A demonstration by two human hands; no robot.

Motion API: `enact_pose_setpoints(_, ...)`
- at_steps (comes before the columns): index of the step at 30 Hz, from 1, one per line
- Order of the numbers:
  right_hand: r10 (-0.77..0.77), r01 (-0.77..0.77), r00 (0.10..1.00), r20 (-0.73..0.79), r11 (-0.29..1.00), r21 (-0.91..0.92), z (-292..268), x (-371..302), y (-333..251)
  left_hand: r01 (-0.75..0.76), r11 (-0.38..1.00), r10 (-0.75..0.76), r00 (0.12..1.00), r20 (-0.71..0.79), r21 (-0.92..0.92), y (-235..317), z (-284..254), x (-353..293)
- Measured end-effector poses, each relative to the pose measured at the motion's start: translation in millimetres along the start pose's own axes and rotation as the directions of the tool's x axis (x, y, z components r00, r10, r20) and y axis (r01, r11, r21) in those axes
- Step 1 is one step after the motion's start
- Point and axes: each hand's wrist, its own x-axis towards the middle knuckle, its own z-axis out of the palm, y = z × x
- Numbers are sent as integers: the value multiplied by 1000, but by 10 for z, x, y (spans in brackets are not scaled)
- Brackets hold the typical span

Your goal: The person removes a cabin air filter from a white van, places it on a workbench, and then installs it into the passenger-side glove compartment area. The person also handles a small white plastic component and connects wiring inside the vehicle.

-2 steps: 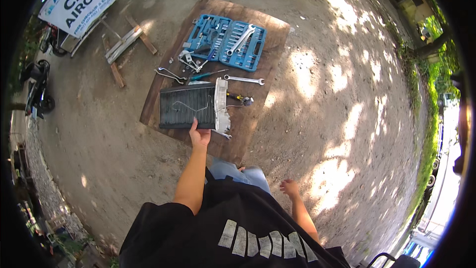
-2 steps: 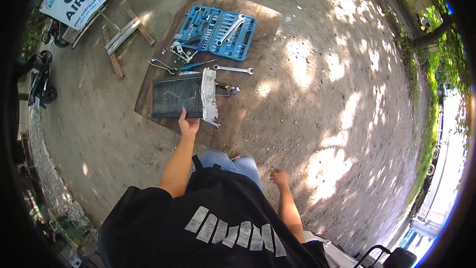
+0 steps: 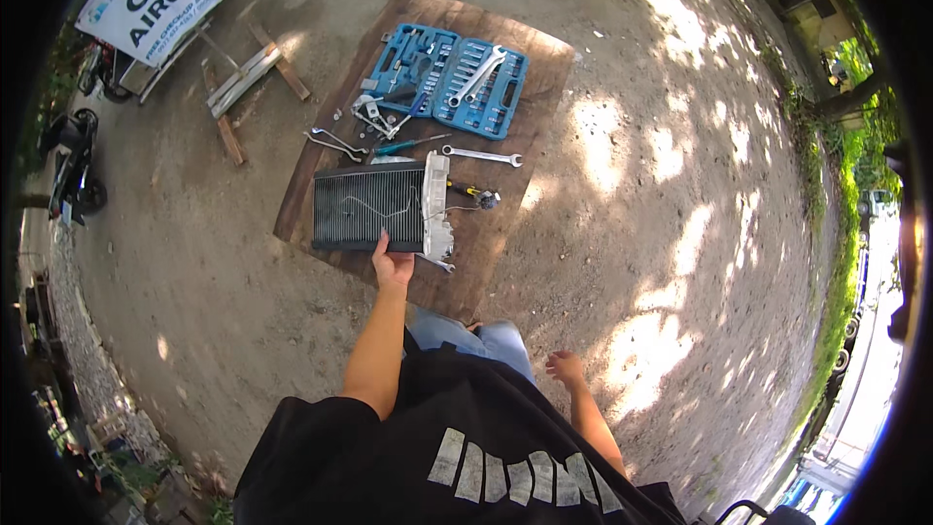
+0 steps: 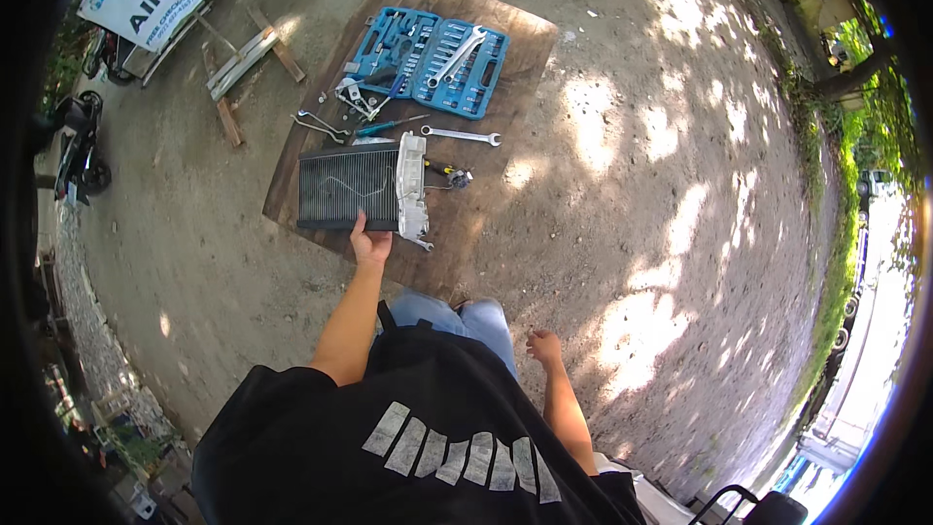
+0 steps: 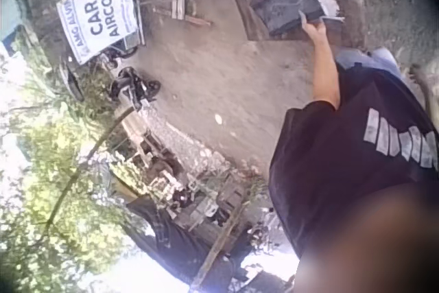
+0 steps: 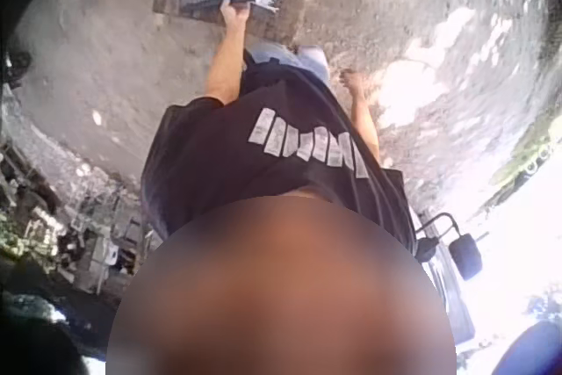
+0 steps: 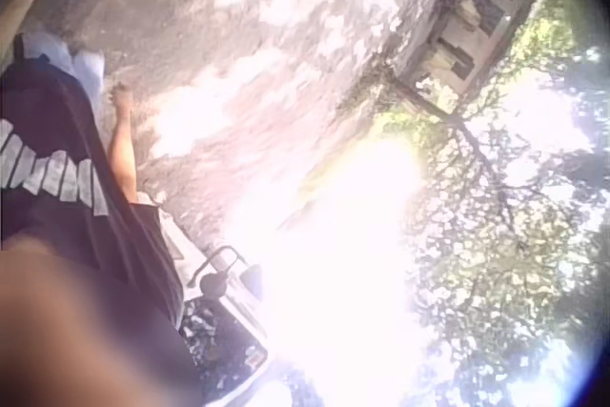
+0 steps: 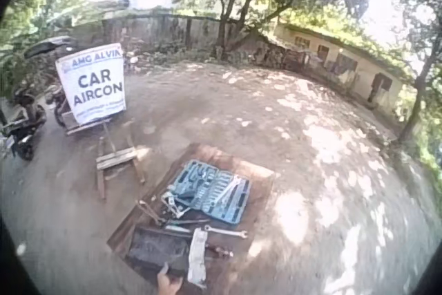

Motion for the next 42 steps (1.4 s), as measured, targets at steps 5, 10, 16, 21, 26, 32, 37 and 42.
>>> enact_pose_setpoints(5,-83,83,997,-2,991,-101,-41,266,-425,2,1000,-3,988,-157,-6,16,-6,-31)
enact_pose_setpoints(10,-343,315,939,5,856,-409,-53,662,-1221,-63,998,57,984,-168,-27,9,25,-264)
enact_pose_setpoints(16,-780,676,626,-13,550,-490,341,606,-2932,-48,998,57,972,-227,41,154,-155,-623)
enact_pose_setpoints(21,-837,789,519,171,392,-473,945,415,-4110,-54,998,57,989,-138,25,289,-333,-682)
enact_pose_setpoints(26,-737,847,456,500,186,-498,1348,452,-4441,-65,997,62,995,-75,-41,249,-428,-717)
enact_pose_setpoints(32,-574,754,559,599,51,-655,1478,572,-4382,-125,988,116,988,-103,-88,188,-485,-810)
enact_pose_setpoints(37,-549,622,705,449,175,-763,1446,315,-4451,-159,981,153,986,-66,-108,273,-493,-1087)
enact_pose_setpoints(42,-513,547,772,375,236,-803,1464,17,-4743,-171,979,158,981,-114,-113,407,-604,-1442)
